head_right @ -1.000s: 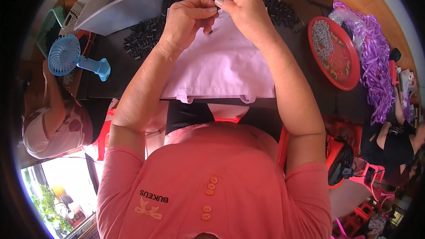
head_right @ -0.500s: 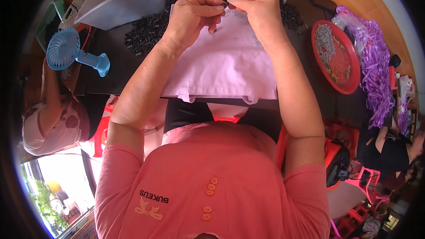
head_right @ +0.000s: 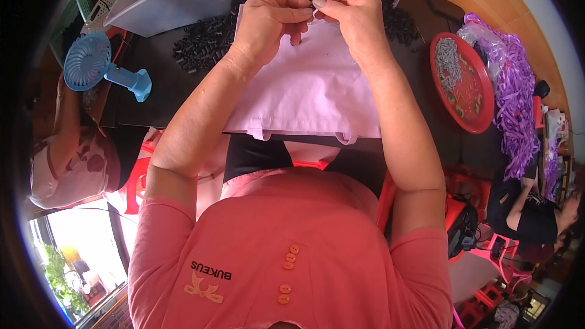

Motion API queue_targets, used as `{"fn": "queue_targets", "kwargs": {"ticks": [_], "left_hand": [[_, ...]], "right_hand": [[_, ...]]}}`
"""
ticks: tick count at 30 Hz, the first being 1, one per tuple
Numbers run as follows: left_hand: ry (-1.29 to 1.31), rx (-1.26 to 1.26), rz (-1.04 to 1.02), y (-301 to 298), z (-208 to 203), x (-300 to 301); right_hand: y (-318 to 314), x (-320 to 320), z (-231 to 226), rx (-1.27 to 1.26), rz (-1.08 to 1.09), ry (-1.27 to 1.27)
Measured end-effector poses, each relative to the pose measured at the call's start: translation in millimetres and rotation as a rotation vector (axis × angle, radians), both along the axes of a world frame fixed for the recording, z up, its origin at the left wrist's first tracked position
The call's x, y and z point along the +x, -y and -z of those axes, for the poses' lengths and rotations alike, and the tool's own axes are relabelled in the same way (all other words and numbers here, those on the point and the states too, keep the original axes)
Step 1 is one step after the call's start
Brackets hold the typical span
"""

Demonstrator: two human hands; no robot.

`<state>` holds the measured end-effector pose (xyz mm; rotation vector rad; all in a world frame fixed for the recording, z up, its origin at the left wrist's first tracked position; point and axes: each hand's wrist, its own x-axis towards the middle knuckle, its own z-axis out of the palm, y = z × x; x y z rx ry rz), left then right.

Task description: The person assembles small black components by hand, inserting tiny silver beads into them.

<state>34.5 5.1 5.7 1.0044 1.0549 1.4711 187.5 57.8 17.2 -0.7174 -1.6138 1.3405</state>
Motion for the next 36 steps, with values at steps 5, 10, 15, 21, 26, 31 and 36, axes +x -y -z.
{"fn": "queue_targets", "kwargs": {"ticks": [5, 10, 15, 21, 26, 31, 36], "left_hand": [[-0.044, 0.013, -0.017, 2, 0, 0], [-0.058, 0.005, -0.03, 3, -1, 3], [-0.001, -0.016, -0.076, 6, 1, 7], [0.001, -0.005, -0.045, 4, 3, 2], [0.123, -0.035, -0.016, 1, 5, -1], [0.192, -0.071, 0.002, -3, 9, -1], [0.171, -0.066, 0.08, -2, 7, -1]], "right_hand": [[-2, 0, 1, 0.005, 0.005, 0.077], [4, -3, 5, 0.134, 0.107, 0.119], [14, -17, 15, 0.668, 0.415, 0.182], [14, -13, 6, 0.05, 0.147, 0.02], [4, 0, 1, 0.227, 0.028, 0.17], [5, -17, 27, 0.873, 0.396, 0.366], [-3, -17, 33, 1.035, 0.499, 0.364]]}}
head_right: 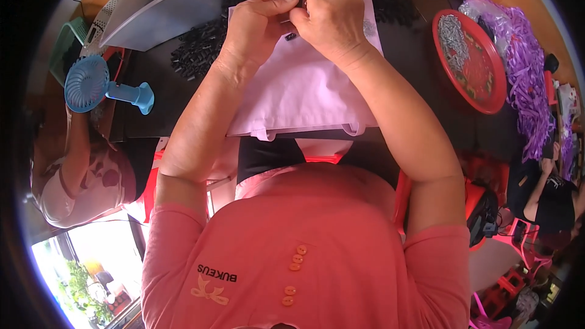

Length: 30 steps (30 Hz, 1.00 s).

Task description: The person assembles small black components by hand, inserting tiny silver beads into them.

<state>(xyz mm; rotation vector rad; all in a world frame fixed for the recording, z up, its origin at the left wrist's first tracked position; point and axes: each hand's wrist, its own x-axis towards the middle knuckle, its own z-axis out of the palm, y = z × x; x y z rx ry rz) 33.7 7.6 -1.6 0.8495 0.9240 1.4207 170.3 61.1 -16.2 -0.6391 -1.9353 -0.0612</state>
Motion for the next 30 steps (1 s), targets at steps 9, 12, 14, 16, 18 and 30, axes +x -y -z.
{"fn": "queue_targets", "kwargs": {"ticks": [9, 12, 14, 16, 18, 30], "left_hand": [[0.047, -0.014, 0.075, 2, -7, -4], [0.045, 0.005, 0.105, 2, -5, -6], [0.022, -0.001, 0.106, 2, -7, -4], [-0.002, -0.008, 0.105, 1, -6, -5], [-0.059, 0.023, 0.126, 0, -4, -9], [-0.258, 0.214, -0.139, 11, -23, -11]], "right_hand": [[0, 10, -7, 0.028, -0.005, 0.118], [3, 10, -10, 0.011, 0.002, 0.129], [3, 11, -12, 0.003, 0.006, 0.132], [4, 10, -14, 0.119, -0.053, 0.104], [7, 9, -16, 0.12, -0.05, 0.104], [9, 8, -26, -0.391, -0.275, -0.065]]}}
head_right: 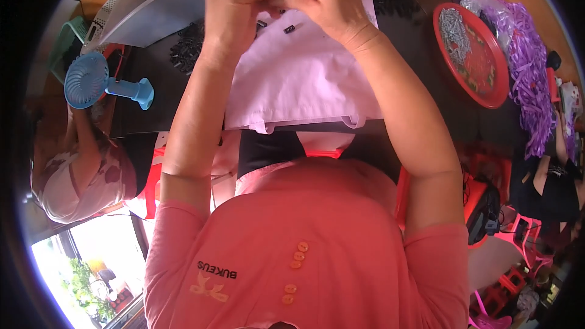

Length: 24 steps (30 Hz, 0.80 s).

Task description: The person assembles small black components by hand, inserting tiny silver beads into them.

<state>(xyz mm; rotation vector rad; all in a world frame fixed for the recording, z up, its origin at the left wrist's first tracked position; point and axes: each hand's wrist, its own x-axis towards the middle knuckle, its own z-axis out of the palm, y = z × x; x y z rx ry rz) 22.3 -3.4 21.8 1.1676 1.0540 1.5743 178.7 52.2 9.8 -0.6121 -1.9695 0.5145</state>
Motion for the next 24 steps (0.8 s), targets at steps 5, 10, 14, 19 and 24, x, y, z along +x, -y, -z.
{"fn": "queue_targets", "kwargs": {"ticks": [5, 10, 14, 19, 24], "left_hand": [[-0.191, 0.256, -0.509, 24, -75, -21], [-0.822, 0.175, -0.852, -11, -89, -169], [-1.067, 0.491, -0.825, -8, -53, -89], [-1.067, 0.19, -0.174, -1, 18, -10], [-1.302, 0.09, -0.18, -2, 50, 4]], "right_hand": [[-33, 29, 2, 0.041, 0.212, 0.146], [-35, 24, 7, 0.096, 0.144, 0.389], [-29, 13, 37, 0.278, 0.182, 0.584], [-29, -1, 48, 0.395, 0.242, 0.684], [-26, -3, 43, 0.345, 0.191, 0.7]]}}
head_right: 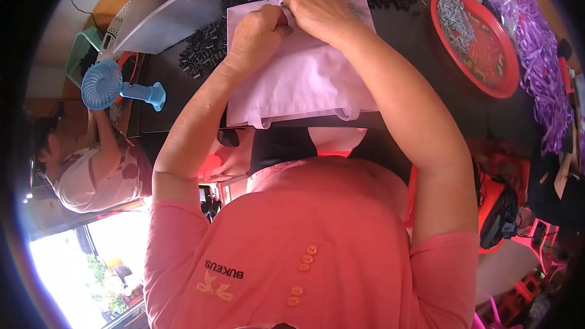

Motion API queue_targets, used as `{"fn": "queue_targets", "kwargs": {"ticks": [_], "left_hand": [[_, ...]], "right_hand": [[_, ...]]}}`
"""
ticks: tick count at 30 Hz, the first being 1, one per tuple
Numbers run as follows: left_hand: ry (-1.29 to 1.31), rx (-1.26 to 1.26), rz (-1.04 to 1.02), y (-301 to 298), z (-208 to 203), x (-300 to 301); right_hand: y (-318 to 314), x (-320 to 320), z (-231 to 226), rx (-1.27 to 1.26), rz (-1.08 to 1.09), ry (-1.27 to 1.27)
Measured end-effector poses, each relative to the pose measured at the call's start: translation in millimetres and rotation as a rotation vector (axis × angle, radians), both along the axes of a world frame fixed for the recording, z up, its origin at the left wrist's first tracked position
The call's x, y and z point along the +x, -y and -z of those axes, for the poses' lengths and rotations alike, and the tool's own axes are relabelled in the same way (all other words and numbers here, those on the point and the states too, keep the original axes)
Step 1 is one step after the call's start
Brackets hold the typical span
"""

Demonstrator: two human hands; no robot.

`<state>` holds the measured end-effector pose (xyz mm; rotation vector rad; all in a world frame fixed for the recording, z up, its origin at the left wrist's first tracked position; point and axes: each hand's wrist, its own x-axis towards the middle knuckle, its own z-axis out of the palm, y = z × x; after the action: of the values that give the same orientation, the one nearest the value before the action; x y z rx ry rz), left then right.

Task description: The person assembles small black components by hand, inserting tiny silver beads into them.

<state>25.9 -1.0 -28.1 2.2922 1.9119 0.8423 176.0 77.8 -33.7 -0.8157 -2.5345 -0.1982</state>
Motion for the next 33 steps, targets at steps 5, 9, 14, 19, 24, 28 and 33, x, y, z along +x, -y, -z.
{"fn": "queue_targets", "kwargs": {"ticks": [5, 9, 14, 19, 24, 28, 33], "left_hand": [[0.057, -0.018, -0.001, 4, -8, -1], [0.307, 0.216, 0.031, -6, -20, -4], [0.51, 0.109, 0.133, -6, -26, 5], [0.558, 0.236, 0.165, -7, -20, 8], [0.792, 0.042, 0.036, -1, -19, 13], [0.726, 0.045, -0.053, -1, -20, 11], [0.663, -0.144, 0.202, 5, -26, -1]], "right_hand": [[-5, 4, -6, -0.047, -0.001, -0.121], [-4, 17, -24, -0.645, -0.121, -0.427], [4, 25, -41, -1.263, -0.243, -0.716], [8, 23, -46, -1.323, -0.194, -0.717], [7, 24, -42, -1.329, -0.126, -0.664], [8, 20, -41, -1.32, -0.064, -0.67], [-5, 24, -38, -1.199, -0.015, -0.848]]}}
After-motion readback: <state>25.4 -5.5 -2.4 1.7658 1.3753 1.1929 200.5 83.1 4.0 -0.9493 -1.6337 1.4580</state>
